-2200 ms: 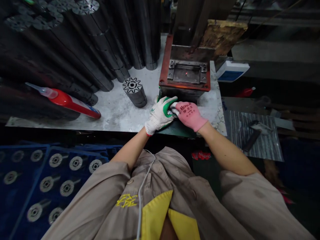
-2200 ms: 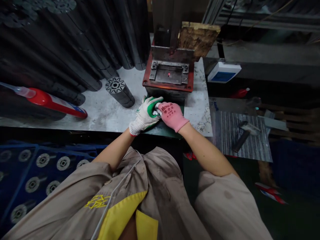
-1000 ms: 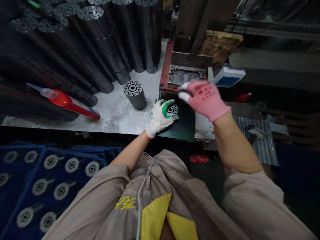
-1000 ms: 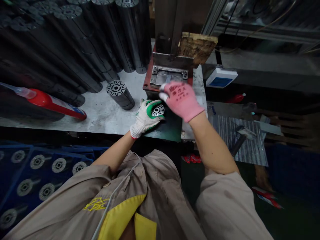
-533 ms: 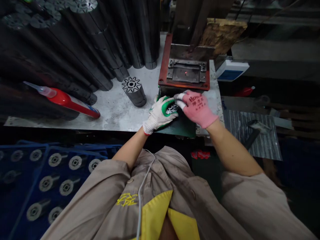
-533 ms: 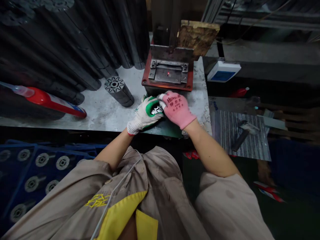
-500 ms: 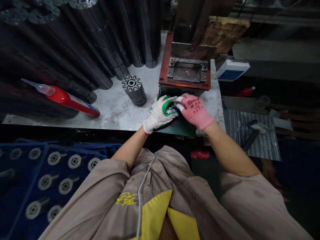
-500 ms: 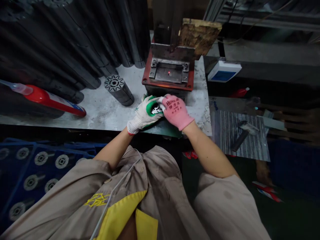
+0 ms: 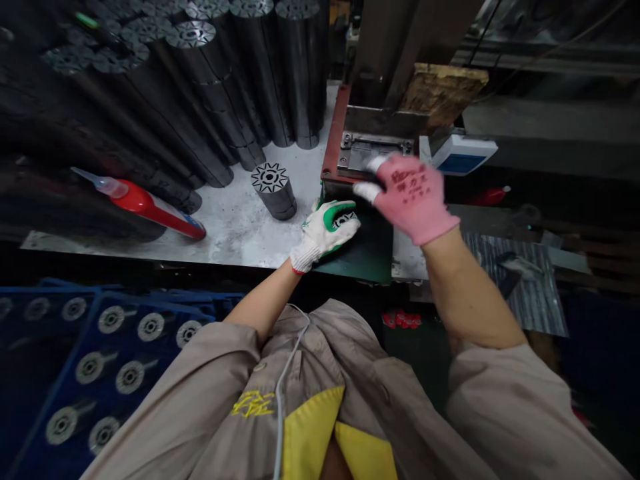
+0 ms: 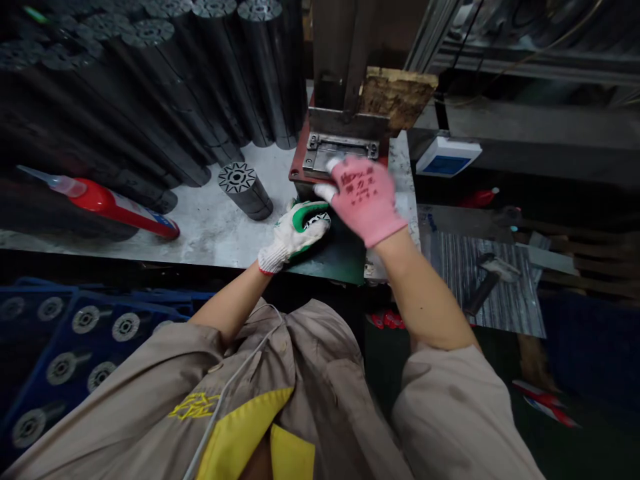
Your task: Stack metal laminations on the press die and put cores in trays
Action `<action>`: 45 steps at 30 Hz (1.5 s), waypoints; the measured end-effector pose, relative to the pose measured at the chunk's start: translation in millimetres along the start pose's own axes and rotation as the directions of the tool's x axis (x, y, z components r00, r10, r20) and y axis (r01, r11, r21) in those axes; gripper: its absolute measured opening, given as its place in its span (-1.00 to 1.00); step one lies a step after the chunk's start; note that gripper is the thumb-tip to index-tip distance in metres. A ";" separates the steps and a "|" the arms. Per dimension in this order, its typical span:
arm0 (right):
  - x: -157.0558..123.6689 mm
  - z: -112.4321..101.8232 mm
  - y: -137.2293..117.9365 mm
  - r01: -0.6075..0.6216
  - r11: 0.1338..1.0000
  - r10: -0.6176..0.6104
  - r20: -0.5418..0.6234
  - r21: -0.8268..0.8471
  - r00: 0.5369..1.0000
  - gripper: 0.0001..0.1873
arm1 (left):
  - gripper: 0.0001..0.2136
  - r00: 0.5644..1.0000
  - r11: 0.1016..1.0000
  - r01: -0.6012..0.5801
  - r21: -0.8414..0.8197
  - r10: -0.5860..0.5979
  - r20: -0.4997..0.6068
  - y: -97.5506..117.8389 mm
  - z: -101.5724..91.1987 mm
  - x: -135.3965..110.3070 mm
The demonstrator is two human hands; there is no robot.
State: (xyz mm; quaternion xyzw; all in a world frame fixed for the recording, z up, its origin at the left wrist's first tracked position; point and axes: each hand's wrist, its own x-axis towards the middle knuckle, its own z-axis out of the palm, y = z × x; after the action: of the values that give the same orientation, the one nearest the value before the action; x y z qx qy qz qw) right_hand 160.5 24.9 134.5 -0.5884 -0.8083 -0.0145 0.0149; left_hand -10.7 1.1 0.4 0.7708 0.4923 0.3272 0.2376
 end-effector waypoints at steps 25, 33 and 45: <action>9.6 -14.4 6.4 -0.085 0.995 0.082 -0.043 -0.054 0.996 -0.48 | -0.22 0.999 0.995 -0.015 0.099 0.019 -0.034 -0.7 2.3 -7.0; -10.9 2.3 0.3 0.011 0.998 -0.009 -0.020 0.060 1.000 -0.51 | -0.31 0.990 0.991 -0.124 0.053 0.120 0.070 -5.8 -6.3 -7.9; -19.6 12.1 -56.3 0.195 0.979 -0.139 0.487 -0.065 0.862 -0.57 | -0.41 0.987 0.986 -0.114 0.124 0.098 0.127 -4.0 -1.8 -3.8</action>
State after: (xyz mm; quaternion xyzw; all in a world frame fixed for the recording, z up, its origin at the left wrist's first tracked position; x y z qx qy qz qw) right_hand 112.8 -10.5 121.3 -0.5011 -0.8326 0.0852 -0.2201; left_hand -15.7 -0.7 -2.2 0.8282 0.4555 0.2592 0.1982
